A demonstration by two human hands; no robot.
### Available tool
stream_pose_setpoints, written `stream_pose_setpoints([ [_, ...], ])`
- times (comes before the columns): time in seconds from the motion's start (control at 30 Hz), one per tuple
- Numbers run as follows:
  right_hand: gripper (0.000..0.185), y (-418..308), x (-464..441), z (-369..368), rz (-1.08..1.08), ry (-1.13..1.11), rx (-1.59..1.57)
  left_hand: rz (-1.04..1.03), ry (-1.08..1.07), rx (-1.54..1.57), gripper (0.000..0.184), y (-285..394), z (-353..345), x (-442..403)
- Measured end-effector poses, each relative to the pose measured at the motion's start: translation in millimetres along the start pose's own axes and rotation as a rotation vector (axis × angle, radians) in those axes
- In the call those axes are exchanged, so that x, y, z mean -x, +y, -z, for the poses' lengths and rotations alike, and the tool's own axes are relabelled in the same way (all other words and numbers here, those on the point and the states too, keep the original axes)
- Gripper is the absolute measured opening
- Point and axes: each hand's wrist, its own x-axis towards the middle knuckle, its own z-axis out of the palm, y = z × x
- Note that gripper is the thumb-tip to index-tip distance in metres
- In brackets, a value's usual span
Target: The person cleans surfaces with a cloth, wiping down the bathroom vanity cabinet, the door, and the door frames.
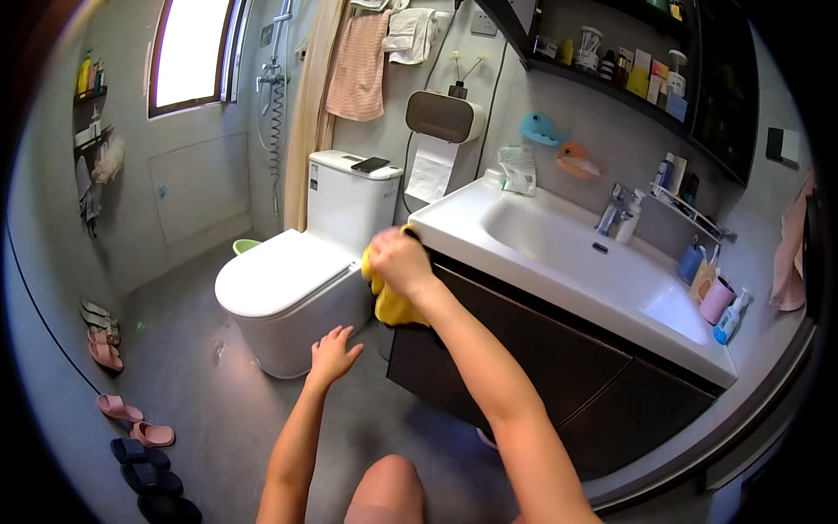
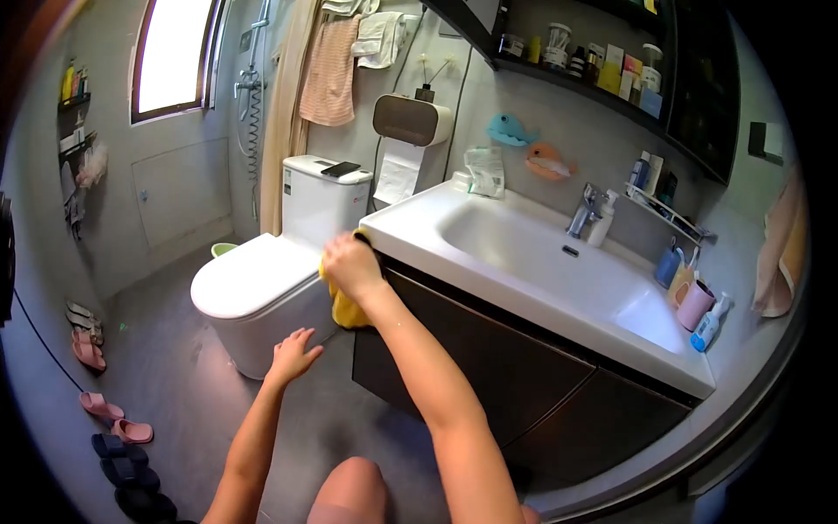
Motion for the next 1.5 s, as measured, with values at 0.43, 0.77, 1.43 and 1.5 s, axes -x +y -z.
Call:
stream_pose_setpoints([
  [0.43,0.030,-33.1,173.1,120.8,-0.904,0.470,-1.125,-0.398,0.049,1.077,0.038,170.0,38.6,34.7],
  [0.77,0.111,-46.4,346.0,186.5,-1.167,0.253,-1.552,0.007,-0.845,1.683,0.028,264.7,-10.2,54.3],
  [1.43,0.058,-98.0,528.3,324.5,-1.702,1.257,-1.202,0.096,-1.685,2.043,0.099,352.5,-98.4,119.6],
  [1.5,0.060,-87.5,511.1,324.8,-1.851,1.385,-0.791,0.102,-1.722,2.071,0.098,361.5,-99.1,126.4],
])
